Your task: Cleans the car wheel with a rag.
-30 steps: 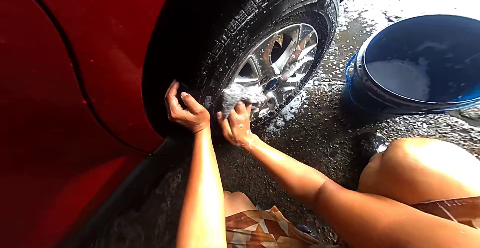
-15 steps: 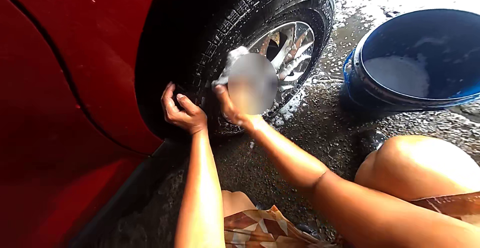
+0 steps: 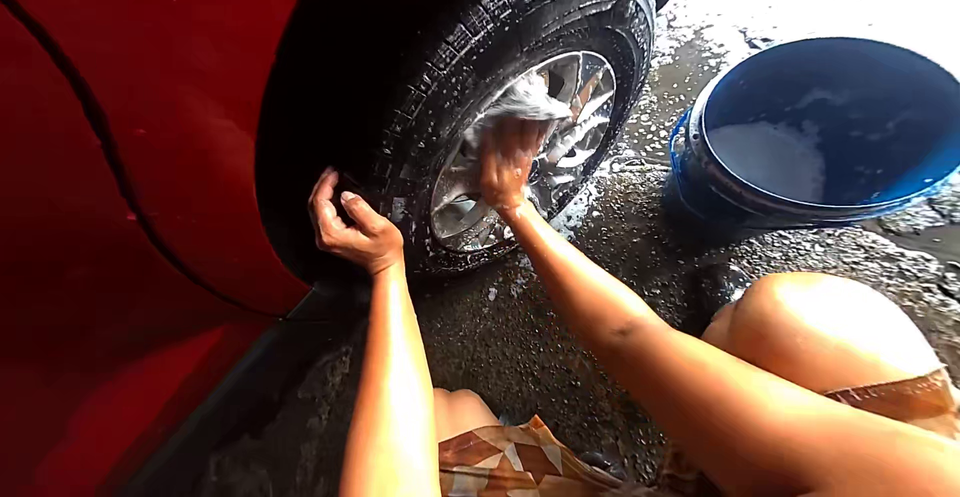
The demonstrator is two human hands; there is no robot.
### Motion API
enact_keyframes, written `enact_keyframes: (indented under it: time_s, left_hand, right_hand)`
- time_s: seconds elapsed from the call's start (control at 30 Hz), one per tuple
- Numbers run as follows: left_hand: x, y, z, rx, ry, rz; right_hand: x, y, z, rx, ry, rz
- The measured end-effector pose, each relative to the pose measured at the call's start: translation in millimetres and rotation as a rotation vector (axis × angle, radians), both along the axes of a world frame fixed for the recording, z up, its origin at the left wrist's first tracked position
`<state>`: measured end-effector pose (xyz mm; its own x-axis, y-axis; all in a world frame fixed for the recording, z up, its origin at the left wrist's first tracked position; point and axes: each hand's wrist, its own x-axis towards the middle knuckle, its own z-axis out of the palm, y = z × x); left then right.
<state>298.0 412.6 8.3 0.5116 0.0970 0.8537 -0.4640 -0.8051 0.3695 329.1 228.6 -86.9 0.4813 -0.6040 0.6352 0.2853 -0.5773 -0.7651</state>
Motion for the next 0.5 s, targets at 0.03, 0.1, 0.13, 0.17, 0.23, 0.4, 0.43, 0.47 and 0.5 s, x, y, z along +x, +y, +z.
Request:
enact_keyframes:
  time_s: [0.03, 0.1, 0.13, 0.17, 0.23, 0.4, 0.43, 0.47, 0.5]
  left_hand:
    - [0, -1, 2, 0.000, 0.000, 0.005]
    - [2, 0, 3, 0.004, -0.001, 0.024]
    - [2, 2, 2, 0.005, -0.002, 0.029]
    - [2, 2, 1, 0.006, 0.002, 0.026]
    - [2, 1, -1, 0.004, -0.006, 0.015]
    - [4, 2, 2, -0.003, -0.028, -0.007]
    - [3, 2, 1, -0.002, -0.009, -0.010]
    - [3, 2, 0, -0.008, -0.003, -0.011]
    - [3, 2, 0, -0.017, -0.008, -0.011]
  right_hand:
    - [-3, 2, -22, 0.047, 0.046, -0.007]
    - [-25, 18, -61, 0.282, 0.301, 0.153]
    - [-36, 26, -77, 0.396, 0.427, 0.232]
    - [-43, 29, -87, 0.451, 0.567, 0.274]
    - [-47, 20, -81, 0.492, 0.758, 0.309]
    - [-45, 18, -9, 0.590, 0.559, 0.295]
    - [-46, 24, -3, 0.465, 0.504, 0.265]
    - [-49, 30, 5, 0.365, 0.458, 0.251]
    - [-55, 36, 15, 0.328, 0.410, 0.287]
